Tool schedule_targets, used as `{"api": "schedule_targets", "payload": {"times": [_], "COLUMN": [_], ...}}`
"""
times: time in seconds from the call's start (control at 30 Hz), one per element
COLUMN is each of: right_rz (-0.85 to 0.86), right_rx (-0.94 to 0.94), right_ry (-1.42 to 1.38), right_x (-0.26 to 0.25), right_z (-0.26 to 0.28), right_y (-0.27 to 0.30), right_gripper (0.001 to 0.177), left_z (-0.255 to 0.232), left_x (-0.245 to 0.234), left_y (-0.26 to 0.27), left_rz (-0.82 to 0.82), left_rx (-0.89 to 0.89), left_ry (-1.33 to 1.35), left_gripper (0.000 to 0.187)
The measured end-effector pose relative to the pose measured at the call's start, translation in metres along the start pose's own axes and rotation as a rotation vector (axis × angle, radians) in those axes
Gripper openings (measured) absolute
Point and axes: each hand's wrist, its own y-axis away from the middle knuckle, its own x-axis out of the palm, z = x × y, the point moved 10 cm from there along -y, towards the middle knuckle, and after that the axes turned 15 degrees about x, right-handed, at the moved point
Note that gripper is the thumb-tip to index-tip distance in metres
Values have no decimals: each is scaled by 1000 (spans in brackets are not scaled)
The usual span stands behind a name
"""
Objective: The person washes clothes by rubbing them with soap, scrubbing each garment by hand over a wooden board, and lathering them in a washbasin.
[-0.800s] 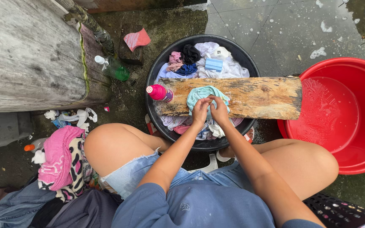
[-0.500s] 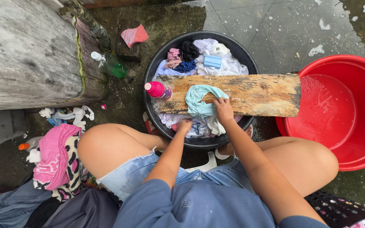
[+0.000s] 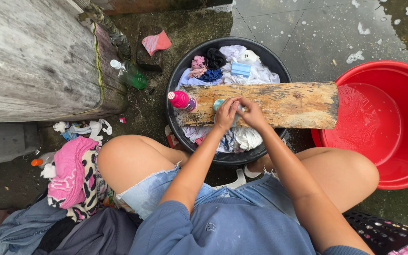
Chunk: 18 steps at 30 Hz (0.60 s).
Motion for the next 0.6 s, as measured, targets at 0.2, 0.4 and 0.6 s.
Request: {"api": "schedule_targets", "payload": {"times": [0.2,0.4,0.6], "right_rz": [-22,-128,-73], "right_rx": [269,630,647], "right_ry": [-780,-1353,-1366], "right_x": [-11,70,55], "right_z": [-75,-169,-180], "right_y": [-18,-39,-39], "right_gripper": [33,52,40], "left_z": [21,10,-12], "left_x": [-35,69,91], "left_y": [-23,-4,17], "left_rz": [-298,-30,-132], "left_rx": [-120,-196,-114], "left_ry": [384,67,-70], "left_gripper": [21,18,17]}}
